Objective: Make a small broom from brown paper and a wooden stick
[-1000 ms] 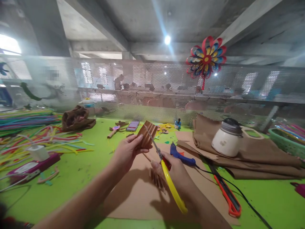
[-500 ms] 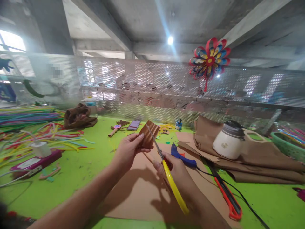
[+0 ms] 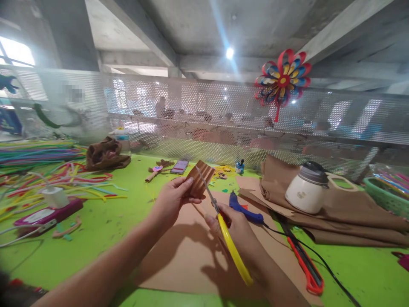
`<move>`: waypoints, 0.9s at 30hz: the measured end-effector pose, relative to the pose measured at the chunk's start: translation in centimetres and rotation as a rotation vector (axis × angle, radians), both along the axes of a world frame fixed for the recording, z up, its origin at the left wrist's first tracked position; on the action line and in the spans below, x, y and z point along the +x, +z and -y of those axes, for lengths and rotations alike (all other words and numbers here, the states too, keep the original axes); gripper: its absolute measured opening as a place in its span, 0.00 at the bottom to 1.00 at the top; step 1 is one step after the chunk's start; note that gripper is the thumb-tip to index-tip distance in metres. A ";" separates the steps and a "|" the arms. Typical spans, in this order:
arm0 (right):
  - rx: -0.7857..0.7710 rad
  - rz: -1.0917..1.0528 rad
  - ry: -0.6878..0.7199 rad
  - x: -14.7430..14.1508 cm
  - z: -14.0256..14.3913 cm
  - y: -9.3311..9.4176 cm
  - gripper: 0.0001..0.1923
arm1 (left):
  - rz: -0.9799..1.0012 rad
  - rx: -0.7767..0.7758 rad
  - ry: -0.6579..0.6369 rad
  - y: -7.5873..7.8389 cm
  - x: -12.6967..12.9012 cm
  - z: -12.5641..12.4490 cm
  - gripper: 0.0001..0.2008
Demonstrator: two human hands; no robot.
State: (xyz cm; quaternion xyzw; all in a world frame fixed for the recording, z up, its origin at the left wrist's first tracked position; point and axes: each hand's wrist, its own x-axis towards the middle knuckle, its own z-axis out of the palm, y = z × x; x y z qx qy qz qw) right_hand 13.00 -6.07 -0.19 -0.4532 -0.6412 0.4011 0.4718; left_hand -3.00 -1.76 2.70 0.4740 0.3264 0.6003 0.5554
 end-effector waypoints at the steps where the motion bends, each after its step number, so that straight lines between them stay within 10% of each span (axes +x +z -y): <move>1: 0.005 0.006 -0.002 0.0 0.0 0.0 0.17 | -0.003 0.003 0.001 0.0 0.0 0.0 0.10; 27: 0.038 0.098 0.005 0.1 -0.1 0.1 0.16 | -0.043 0.028 -0.030 0.1 -0.3 -0.1 0.10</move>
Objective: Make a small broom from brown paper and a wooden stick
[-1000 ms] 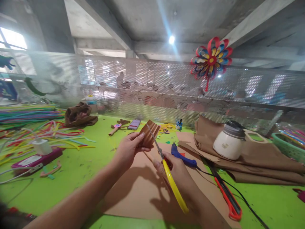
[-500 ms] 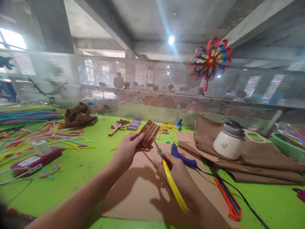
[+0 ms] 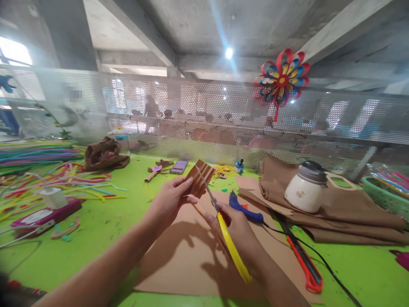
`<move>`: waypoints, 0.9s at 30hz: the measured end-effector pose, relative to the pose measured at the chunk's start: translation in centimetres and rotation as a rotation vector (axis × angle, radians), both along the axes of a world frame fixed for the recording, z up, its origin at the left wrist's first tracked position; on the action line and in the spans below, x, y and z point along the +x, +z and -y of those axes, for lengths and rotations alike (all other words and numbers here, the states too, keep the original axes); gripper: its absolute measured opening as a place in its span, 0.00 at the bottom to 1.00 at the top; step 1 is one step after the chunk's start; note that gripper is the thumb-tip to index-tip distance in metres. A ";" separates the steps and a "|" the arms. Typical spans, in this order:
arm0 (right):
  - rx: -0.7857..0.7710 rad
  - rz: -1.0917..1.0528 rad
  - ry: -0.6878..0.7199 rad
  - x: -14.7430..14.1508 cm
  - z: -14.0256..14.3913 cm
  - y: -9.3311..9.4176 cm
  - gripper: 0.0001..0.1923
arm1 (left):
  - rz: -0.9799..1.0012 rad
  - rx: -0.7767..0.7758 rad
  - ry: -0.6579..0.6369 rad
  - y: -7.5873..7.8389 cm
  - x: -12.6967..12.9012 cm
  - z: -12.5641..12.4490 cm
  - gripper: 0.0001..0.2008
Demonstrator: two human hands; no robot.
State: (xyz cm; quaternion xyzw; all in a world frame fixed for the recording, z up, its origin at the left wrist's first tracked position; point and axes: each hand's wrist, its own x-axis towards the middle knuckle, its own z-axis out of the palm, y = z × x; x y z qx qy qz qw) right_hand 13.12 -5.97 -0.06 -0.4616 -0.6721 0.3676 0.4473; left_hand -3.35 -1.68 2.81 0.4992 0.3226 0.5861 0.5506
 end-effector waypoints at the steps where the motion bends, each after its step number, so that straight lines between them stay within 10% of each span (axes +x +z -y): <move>1: 0.012 0.017 0.001 0.0 0.0 0.0 0.16 | 0.013 -0.017 -0.020 0.0 0.0 0.0 0.10; 27: 0.007 0.052 0.016 0.1 -0.1 -0.9 0.18 | 0.022 -0.087 0.017 0.5 0.2 0.2 0.06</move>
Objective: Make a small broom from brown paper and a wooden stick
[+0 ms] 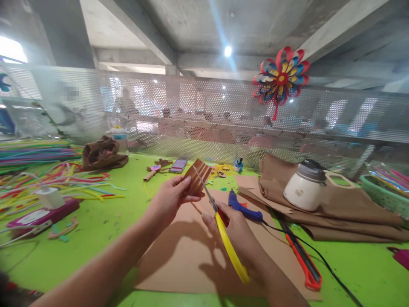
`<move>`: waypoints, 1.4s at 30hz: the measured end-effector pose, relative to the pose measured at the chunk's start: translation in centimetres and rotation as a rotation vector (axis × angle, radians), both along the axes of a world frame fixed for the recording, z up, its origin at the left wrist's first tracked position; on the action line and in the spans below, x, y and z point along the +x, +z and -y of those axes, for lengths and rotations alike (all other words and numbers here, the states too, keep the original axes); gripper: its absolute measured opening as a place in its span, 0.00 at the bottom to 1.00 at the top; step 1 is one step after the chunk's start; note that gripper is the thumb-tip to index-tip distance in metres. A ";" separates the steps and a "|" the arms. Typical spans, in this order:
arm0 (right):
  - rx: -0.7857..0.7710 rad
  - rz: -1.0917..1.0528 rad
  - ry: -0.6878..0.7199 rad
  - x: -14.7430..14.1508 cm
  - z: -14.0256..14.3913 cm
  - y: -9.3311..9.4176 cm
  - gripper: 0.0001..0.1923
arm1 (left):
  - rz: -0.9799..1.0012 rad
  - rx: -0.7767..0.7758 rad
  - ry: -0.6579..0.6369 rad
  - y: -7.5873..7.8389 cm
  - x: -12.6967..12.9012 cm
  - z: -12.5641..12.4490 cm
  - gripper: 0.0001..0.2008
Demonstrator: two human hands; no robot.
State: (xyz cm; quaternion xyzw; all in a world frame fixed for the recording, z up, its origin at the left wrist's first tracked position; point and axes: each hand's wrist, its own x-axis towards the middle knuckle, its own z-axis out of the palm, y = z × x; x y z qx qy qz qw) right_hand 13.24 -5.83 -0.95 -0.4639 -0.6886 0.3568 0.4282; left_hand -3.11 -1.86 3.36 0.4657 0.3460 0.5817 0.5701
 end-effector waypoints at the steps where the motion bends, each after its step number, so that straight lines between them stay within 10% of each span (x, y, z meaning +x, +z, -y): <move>1: -0.010 -0.003 -0.002 -0.1 0.0 0.1 0.18 | -0.001 0.003 -0.001 0.0 0.0 0.0 0.06; 22: 0.099 -0.013 -0.143 -1.0 1.0 1.3 0.21 | 0.026 0.036 -0.001 -0.1 0.1 0.0 0.07; 42: -0.138 -0.131 -0.109 -0.8 0.3 0.3 0.28 | 0.031 0.007 -0.038 -0.7 -0.1 -0.3 0.06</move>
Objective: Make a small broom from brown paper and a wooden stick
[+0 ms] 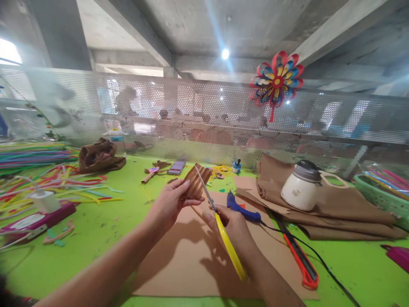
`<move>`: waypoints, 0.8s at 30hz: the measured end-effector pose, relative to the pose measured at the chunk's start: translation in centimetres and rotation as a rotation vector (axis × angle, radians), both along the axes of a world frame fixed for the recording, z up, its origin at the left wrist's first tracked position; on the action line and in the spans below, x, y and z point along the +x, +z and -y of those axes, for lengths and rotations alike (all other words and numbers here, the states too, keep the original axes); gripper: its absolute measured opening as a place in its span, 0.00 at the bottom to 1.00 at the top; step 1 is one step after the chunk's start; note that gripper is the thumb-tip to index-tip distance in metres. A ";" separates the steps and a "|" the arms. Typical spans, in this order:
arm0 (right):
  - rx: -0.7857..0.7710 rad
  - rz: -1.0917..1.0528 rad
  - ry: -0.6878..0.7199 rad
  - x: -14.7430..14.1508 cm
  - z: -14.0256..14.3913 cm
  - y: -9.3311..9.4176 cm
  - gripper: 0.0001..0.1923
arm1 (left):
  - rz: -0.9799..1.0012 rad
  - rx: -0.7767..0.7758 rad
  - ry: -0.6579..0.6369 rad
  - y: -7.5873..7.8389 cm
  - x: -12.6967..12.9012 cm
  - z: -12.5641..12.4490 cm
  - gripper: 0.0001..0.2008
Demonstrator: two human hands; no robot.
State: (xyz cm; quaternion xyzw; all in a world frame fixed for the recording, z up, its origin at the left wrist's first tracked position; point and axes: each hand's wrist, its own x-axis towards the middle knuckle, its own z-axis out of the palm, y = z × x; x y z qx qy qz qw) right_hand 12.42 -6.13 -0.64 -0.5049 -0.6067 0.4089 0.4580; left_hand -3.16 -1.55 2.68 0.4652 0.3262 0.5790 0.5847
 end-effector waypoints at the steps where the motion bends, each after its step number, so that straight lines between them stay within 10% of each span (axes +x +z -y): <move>1: 0.002 -0.003 0.009 0.0 -0.1 0.0 0.29 | 0.000 -0.006 -0.015 -0.2 0.1 0.0 0.06; 24: 0.014 -0.060 -0.035 -0.2 0.3 0.2 0.29 | 0.078 0.015 -0.095 -1.4 0.7 0.3 0.13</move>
